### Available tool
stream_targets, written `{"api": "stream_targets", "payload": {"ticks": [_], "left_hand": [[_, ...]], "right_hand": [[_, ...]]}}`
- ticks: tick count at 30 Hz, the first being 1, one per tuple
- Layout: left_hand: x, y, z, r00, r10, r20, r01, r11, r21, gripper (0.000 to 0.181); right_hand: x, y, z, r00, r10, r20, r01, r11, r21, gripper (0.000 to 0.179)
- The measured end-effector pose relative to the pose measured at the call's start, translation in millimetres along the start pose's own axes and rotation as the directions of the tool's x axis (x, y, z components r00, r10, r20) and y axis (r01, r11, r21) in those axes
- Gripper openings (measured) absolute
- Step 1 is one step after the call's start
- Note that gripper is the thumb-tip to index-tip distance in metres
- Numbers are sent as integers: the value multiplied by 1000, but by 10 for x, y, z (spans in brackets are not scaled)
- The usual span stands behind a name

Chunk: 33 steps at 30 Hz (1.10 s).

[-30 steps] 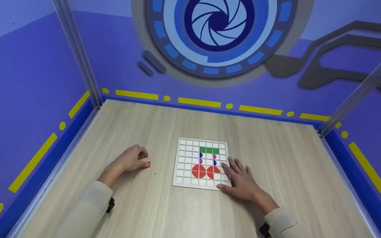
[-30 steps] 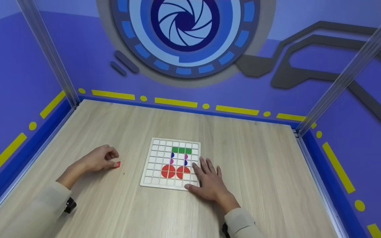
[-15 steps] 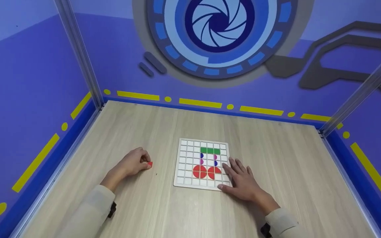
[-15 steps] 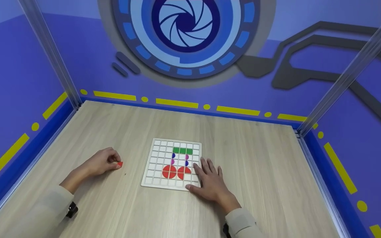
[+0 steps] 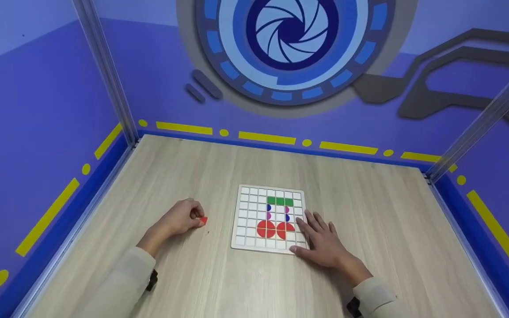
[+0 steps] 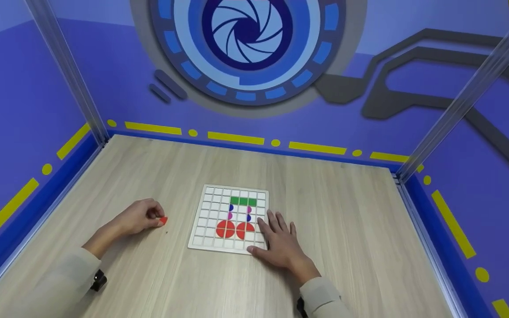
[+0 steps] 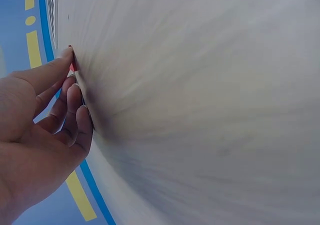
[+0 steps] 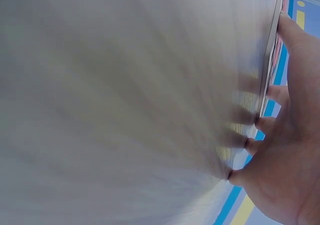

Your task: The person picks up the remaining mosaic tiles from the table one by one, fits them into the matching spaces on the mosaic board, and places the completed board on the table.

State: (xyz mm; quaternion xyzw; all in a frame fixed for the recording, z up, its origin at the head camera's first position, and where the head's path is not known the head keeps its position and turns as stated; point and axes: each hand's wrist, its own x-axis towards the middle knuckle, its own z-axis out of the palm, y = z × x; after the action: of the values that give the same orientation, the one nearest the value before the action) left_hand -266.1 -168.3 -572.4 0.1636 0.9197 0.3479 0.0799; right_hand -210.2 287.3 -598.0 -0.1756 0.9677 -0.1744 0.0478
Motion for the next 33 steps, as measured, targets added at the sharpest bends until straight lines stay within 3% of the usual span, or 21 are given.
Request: {"api": "stream_targets", "payload": {"ticks": [16, 21, 29, 33], "left_hand": [[19, 26, -35, 997, -56, 56, 60, 996, -71, 11], [6, 35, -9, 998, -51, 39, 54, 994, -94, 17], [-20, 72, 106, 998, -55, -41, 55, 998, -3, 13], [-16, 91, 144, 997, -51, -54, 50, 999, -13, 12]], "right_hand": [[-6, 12, 13, 1000, 5, 3, -5, 1000, 11, 96], [-14, 16, 9, 1000, 12, 16, -13, 1000, 15, 97], [0, 4, 23, 1000, 0, 0, 0, 1000, 2, 96], [3, 3, 22, 1000, 6, -6, -6, 1000, 0, 96]]}}
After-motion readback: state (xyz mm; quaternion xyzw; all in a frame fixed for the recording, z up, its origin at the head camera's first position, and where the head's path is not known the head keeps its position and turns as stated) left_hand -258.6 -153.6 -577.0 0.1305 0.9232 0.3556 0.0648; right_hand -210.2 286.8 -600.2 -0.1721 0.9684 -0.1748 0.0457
